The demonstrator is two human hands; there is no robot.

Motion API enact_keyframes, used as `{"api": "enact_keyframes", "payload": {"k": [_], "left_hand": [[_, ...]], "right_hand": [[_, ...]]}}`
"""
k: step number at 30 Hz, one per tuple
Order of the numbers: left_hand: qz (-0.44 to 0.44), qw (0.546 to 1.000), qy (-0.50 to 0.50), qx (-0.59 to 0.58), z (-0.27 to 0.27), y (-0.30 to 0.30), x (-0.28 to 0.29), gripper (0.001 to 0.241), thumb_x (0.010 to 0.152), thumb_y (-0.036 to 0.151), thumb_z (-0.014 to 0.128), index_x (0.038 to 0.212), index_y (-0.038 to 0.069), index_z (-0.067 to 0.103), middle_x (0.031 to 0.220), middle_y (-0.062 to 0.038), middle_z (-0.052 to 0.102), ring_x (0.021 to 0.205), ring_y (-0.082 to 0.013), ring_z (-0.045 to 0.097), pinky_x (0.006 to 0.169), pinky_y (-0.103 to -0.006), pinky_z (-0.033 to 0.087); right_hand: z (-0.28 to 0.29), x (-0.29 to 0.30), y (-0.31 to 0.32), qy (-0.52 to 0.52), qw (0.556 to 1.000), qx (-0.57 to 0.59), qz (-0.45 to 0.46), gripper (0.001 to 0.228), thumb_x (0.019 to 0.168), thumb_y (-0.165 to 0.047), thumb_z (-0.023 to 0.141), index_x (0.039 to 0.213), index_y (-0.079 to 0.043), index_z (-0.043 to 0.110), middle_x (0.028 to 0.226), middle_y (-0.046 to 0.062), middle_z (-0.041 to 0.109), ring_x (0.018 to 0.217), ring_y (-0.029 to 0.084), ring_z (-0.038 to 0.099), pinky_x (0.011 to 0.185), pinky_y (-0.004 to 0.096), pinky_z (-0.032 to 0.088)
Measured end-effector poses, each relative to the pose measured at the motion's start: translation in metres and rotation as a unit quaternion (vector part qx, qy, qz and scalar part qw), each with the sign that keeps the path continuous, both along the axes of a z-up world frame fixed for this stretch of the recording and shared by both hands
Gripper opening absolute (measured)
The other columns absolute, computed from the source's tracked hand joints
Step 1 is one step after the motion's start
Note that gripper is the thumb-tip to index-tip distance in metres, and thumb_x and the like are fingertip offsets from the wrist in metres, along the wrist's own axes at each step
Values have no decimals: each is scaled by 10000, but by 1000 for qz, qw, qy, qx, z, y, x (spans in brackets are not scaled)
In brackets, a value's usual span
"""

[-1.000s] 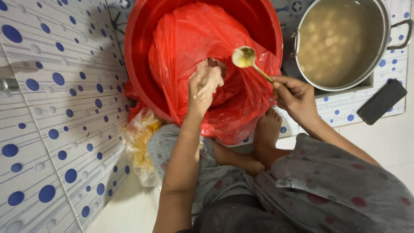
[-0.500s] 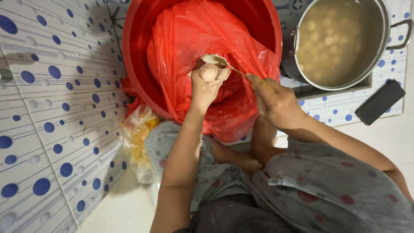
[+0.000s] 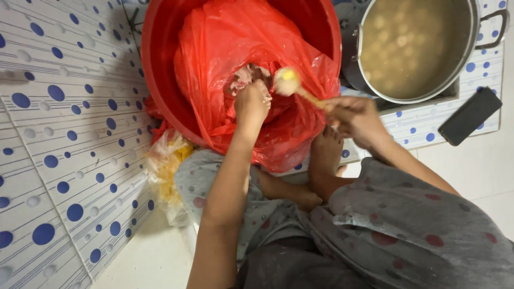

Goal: Forming meatballs by hand and scooping them into a pot of boiling water.

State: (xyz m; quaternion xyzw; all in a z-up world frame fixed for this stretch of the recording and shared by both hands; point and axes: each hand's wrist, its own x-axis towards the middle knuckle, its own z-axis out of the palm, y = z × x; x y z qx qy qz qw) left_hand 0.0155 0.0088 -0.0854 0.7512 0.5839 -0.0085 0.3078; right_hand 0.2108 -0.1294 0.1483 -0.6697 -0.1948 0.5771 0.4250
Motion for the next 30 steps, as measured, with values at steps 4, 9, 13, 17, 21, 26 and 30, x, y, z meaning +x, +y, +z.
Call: {"api": "enact_keyframes", "payload": {"k": [4, 9, 13, 17, 21, 26, 30], "left_hand": [[122, 964, -221, -88, 6, -5, -13, 69, 859, 248, 732, 813, 221, 688, 705, 64, 667, 757, -177, 726, 681, -323, 618], [21, 977, -197, 74, 59, -4, -31, 448, 910, 194, 688, 627, 114, 351, 524, -74, 428, 506, -218, 433, 515, -453, 320], [133, 965, -225, -17, 54, -8, -31, 225, 862, 240, 791, 761, 63, 695, 658, -154, 692, 740, -351, 743, 607, -441, 581], [123, 965, -228, 47, 40, -1, -29, 296, 811, 341, 836, 687, 171, 627, 593, -68, 650, 683, -309, 723, 605, -407, 572], [122, 932, -328, 96, 137, 4, -8, 288, 827, 190, 828, 709, 48, 608, 649, -215, 653, 689, -404, 690, 612, -453, 530], [269, 891, -363, 39, 106, -6, -3, 297, 745, 246, 931, 827, 59, 715, 802, -166, 767, 846, -281, 770, 763, -399, 602], [320, 784, -530, -30, 51, 1, 3, 166, 808, -53, 749, 936, 20, 673, 613, -36, 531, 590, -98, 589, 488, -192, 448]], "right_hand": [[-31, 65, -22, -191, 975, 92, -61, 109, 1000, 18, 612, 953, 38, 708, 549, 99, 507, 380, 66, 409, 320, 233, 310], [-105, 143, -37, -407, 900, 140, -70, 188, 1147, -52, 588, 1192, 61, 732, 733, 61, 605, 581, 114, 500, 529, 275, 415], [-175, 179, -36, -564, 806, 181, -22, 162, 1098, 71, 692, 1239, 82, 771, 765, 168, 683, 685, 274, 675, 597, 361, 519], [-194, 180, -32, -529, 796, 278, -102, 302, 1058, 191, 534, 1314, 150, 688, 747, 211, 622, 645, 239, 583, 584, 357, 484], [-108, 101, -28, -464, 826, 311, -77, 285, 1153, 157, 444, 1380, 160, 617, 777, 209, 626, 567, 236, 555, 541, 339, 456], [-61, 10, -14, -430, 838, 314, 120, 186, 1039, -4, 668, 1167, -60, 790, 1047, 123, 790, 965, 347, 759, 828, 401, 591], [-58, -16, -1, -443, 824, 307, 172, 286, 1022, -20, 628, 1270, -70, 762, 1060, 140, 779, 978, 353, 749, 845, 409, 591]]}}
